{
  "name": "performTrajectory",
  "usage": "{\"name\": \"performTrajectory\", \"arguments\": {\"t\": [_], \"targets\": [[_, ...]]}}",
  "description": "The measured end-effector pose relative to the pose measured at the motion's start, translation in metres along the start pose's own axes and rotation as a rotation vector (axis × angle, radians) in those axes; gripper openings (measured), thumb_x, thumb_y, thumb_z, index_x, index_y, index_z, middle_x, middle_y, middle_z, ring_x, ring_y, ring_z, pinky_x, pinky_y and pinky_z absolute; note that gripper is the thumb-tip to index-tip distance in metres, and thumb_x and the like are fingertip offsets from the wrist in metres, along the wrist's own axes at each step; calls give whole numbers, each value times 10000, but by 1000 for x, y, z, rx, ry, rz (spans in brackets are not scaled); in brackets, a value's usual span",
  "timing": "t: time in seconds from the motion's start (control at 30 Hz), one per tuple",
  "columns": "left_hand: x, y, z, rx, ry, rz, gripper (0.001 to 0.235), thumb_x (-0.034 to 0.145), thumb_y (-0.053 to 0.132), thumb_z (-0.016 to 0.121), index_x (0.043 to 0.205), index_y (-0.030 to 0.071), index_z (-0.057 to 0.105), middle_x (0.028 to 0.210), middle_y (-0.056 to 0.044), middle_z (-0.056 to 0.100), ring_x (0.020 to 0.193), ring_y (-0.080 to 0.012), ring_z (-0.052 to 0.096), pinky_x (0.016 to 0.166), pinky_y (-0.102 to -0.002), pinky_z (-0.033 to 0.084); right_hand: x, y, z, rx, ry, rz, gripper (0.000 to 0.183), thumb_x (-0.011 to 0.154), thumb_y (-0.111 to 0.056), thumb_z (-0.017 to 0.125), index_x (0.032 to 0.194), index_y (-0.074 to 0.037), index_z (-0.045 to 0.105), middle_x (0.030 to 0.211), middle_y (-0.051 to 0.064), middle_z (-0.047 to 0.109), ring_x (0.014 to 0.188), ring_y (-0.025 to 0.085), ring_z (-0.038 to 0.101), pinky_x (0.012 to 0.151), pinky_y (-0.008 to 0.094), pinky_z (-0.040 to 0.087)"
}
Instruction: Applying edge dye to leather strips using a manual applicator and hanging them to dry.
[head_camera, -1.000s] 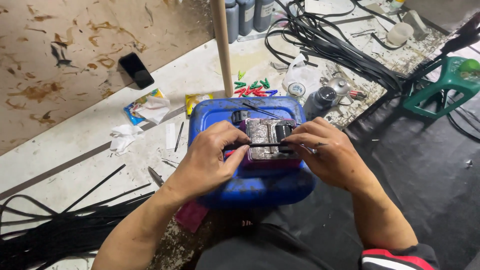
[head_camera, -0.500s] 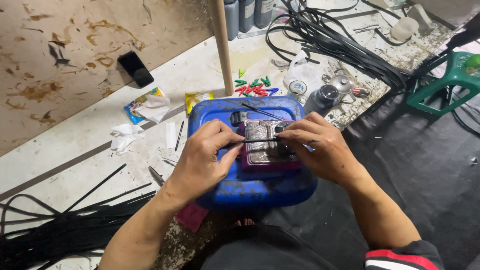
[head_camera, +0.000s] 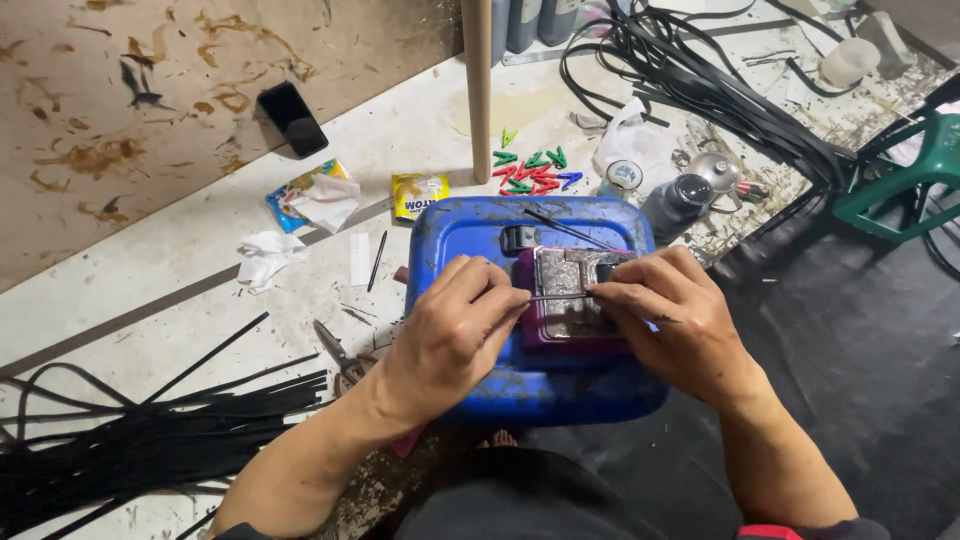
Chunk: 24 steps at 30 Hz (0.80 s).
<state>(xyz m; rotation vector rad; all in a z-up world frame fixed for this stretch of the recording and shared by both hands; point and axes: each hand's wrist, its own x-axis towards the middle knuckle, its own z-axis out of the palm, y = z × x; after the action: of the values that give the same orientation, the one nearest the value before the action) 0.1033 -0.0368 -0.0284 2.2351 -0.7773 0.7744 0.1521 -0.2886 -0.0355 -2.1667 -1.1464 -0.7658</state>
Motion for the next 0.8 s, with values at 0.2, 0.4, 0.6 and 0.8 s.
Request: {"name": "performTrajectory", "arguments": {"t": [0.2,0.4,0.6,0.8], "targets": [[-1,-1,-10,-24,5,-21,97,916,87,756,903,48,668,794,-74,536,748,-282,603,716,-352,553,-5,-1,-1,-12,1,24,88,890,-43,769,911,-128,783,868,60,685,766,289,608,743,386,565],[-1,-5,-11,-69,-18,-39,120,913,112,759,917,50,657,809,-78,548,766,-302,617,721,-378,555,-5,1,-3,38,-17,38,120,883,-10,747,932,-110,790,874,84,699,760,308,615,725,405,561],[11,-7,5,-269,-114,-87,69,909,67,720,962,32,693,821,-129,606,779,-364,648,688,-432,556,3,-2,3,63,-1,43,105,893,-2,730,909,-97,770,887,82,716,773,310,637,720,399,564],[15,-12,11,-246,-167,-103,91,911,91,715,984,36,713,834,-132,632,787,-360,667,698,-418,560,-1,2,2,76,-2,55,110,907,-21,710,928,-108,775,891,59,735,749,289,634,682,371,562]]}}
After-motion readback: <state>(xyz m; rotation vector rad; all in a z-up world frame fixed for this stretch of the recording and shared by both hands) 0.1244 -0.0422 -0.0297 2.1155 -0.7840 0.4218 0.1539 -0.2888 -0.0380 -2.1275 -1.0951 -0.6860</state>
